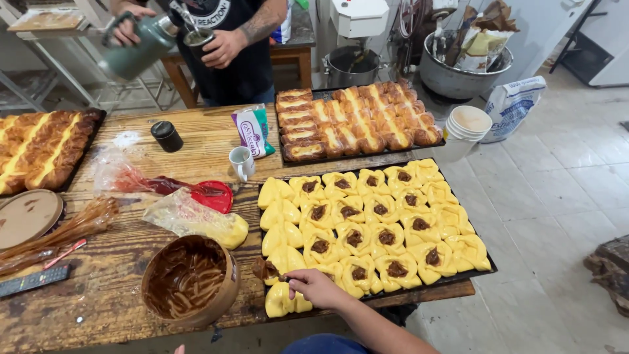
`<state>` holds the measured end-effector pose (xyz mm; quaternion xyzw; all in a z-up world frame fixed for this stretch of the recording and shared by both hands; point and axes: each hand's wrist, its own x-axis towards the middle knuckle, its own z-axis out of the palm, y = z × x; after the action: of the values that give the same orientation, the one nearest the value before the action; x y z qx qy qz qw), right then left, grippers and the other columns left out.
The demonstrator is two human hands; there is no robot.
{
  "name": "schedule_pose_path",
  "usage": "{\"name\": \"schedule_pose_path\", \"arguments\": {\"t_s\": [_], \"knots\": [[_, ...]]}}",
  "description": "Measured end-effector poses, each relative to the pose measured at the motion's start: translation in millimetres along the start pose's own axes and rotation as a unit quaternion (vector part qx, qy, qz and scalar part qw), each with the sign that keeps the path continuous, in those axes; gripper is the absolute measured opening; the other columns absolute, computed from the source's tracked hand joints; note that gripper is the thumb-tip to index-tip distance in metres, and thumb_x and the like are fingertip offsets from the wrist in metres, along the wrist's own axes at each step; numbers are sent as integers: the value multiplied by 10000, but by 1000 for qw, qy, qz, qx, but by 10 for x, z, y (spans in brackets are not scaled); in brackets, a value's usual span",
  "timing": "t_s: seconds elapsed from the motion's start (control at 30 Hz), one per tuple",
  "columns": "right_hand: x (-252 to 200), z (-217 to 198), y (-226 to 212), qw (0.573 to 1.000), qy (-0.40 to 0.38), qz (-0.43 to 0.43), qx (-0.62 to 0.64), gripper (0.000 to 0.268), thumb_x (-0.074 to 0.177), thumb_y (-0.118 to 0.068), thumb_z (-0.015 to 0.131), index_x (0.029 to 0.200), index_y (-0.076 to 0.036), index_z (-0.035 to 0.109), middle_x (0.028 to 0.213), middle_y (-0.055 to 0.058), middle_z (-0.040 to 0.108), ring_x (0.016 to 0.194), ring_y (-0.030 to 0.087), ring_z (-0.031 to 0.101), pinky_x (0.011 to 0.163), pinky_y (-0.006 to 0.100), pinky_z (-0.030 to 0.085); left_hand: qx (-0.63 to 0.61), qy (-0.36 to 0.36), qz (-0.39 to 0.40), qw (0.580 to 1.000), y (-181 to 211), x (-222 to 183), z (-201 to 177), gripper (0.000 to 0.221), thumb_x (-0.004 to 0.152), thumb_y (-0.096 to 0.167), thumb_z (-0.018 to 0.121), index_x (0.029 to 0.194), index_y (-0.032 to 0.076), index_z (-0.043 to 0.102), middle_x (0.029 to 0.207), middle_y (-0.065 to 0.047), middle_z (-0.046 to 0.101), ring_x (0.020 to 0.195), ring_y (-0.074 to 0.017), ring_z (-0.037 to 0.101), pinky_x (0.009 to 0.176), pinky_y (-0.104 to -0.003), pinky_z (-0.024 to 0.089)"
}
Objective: Filling dough pastries with chocolate using a spoon
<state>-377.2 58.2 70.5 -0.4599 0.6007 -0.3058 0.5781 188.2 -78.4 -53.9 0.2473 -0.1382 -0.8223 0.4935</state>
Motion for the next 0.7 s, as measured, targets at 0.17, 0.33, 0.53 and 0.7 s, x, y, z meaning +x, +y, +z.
{"name": "schedule_pose_path", "arguments": {"t_s": [0.17, 0.33, 0.53, 0.7], "knots": [[-84, 9, -174, 998, 15, 32, 50, 397, 1061, -249, 516, 1395, -95, 667, 862, -59, 713, 668, 61, 466, 612, 230, 407, -29, -75, -10, 997, 143, 229, -481, 809, 1086, 602, 273, 1375, -90, 577, 1371, -373, 576, 1252, -669, 379, 1014, -723, 205], [-129, -44, -184, 992, 13, 29, 126, 355, 1076, -200, 503, 1337, -40, 683, 858, 5, 712, 499, 66, 287, 489, 207, 271, -44, -154, -43, 986, 299, 524, -779, 831, 1105, 589, 289, 1376, -136, 590, 1379, -405, 570, 1254, -707, 350, 1015, -743, 169], [-387, -362, 133, 976, 79, -7, 201, 293, 1051, -136, 510, 1251, -1, 676, 828, 60, 723, 429, 44, 293, 393, 198, 200, -73, -238, -133, 959, -161, 723, -951, 858, 1128, 573, 307, 1378, -191, 605, 1388, -442, 563, 1255, -752, 314, 1015, -767, 127], [-902, -809, 207, 959, 136, 0, 247, 336, 1067, -171, 502, 1312, 10, 644, 878, 69, 712, 436, 52, 277, 407, 203, 215, 359, -43, 114, 925, -861, 506, 446, 616, 1045, 183, 441, 1660, 191, 401, 1266, -331, 567, 1094, -563, 602, 1061, -562, 475]]}}
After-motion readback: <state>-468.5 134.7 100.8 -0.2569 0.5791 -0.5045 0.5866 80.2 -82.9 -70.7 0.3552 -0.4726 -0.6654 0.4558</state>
